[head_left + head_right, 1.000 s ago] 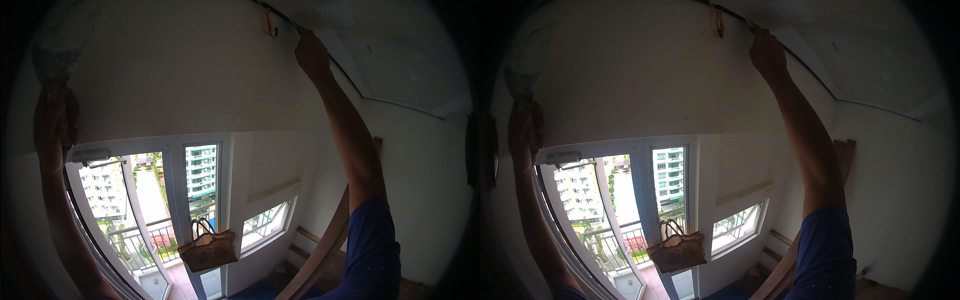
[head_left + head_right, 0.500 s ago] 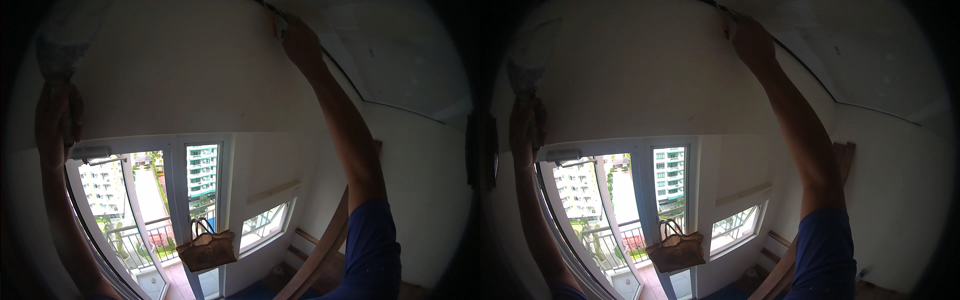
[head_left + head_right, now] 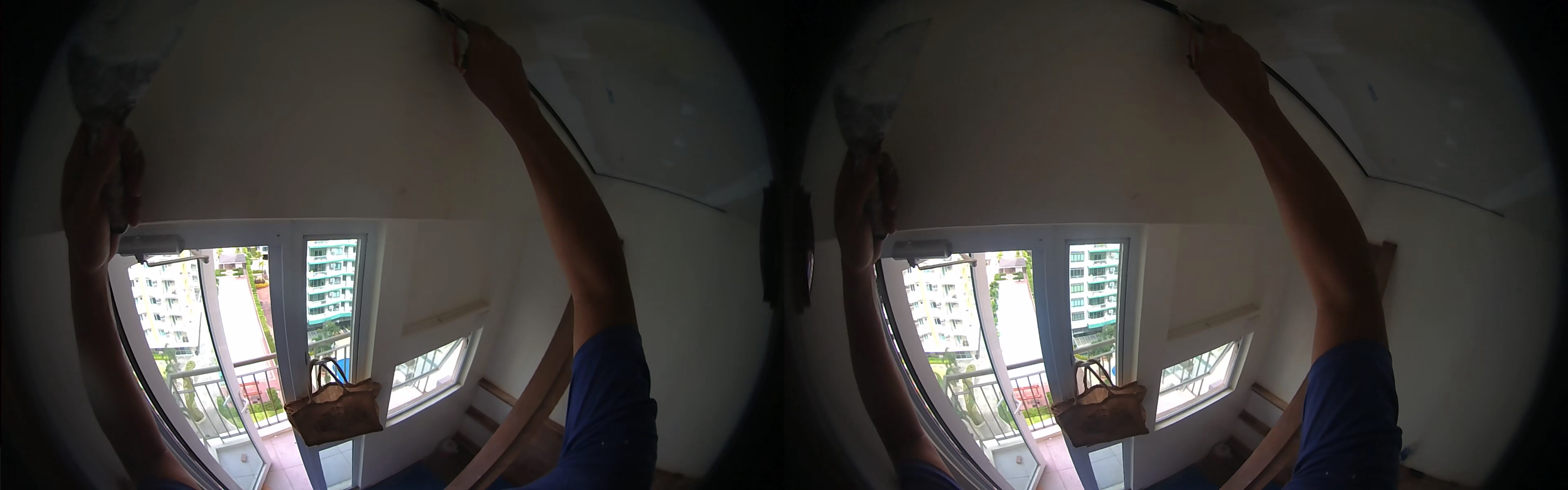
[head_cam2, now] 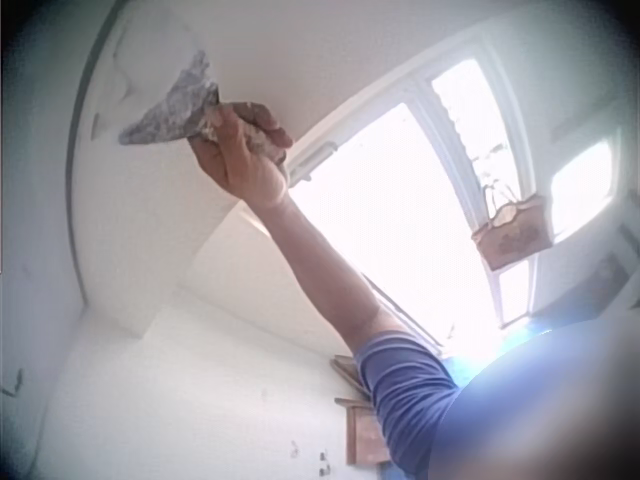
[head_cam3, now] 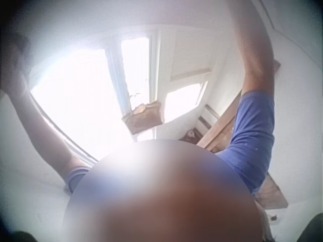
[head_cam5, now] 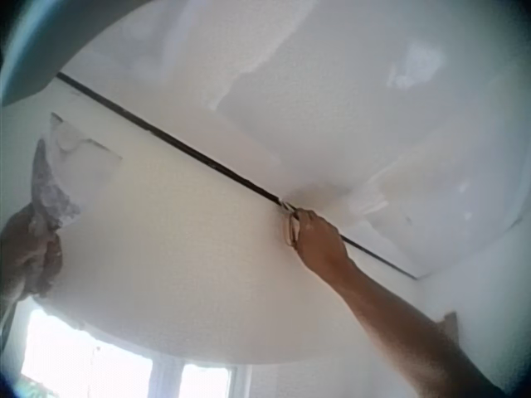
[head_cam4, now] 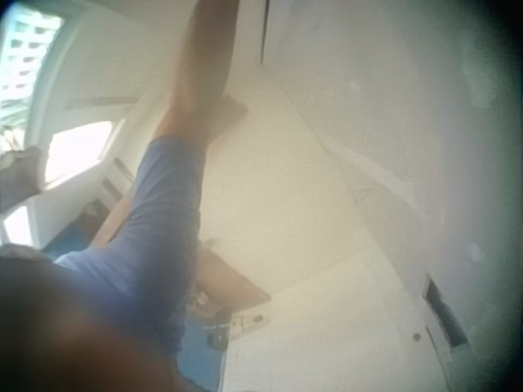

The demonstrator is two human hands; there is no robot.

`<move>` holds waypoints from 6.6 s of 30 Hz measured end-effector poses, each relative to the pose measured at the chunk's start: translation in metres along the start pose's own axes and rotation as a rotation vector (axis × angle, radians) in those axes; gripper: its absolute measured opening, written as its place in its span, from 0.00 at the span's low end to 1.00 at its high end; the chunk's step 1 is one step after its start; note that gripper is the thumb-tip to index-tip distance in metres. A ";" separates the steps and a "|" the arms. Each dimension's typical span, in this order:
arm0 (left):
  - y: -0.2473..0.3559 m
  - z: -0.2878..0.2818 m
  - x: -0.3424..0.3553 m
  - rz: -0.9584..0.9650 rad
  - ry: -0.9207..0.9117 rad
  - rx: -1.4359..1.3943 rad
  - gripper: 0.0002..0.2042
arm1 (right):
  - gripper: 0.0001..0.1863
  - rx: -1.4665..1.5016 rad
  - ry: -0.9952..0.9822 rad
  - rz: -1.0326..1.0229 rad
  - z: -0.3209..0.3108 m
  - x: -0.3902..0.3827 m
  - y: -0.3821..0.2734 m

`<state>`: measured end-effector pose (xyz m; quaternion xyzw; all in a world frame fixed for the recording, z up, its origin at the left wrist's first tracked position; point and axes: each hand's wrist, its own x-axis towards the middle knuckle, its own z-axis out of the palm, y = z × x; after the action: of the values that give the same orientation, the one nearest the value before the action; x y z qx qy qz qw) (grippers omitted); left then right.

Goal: The person applies joint compound to the ceiling using a hawk and trowel. They repeatedly scoop compound from the hawk and spread it over seams and screw indentations on the ceiling surface.

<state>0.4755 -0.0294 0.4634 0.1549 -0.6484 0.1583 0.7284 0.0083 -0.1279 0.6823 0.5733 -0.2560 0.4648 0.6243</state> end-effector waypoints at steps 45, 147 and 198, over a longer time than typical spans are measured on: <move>0.030 0.015 0.005 0.072 -0.101 -0.247 0.19 | 0.12 -0.123 0.035 -0.137 -0.005 0.065 -0.084; 0.144 0.263 -0.462 -0.786 -0.582 0.090 0.13 | 0.08 2.294 0.057 1.389 -0.179 -0.306 0.032; 0.170 0.157 -0.530 -0.890 -0.708 0.246 0.18 | 0.14 2.340 0.649 1.227 -0.163 -0.033 0.163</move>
<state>0.2035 0.0400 -0.0425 0.5395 -0.7017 -0.1503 0.4405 -0.1836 0.0039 0.6975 0.4236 0.2301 0.7215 -0.4971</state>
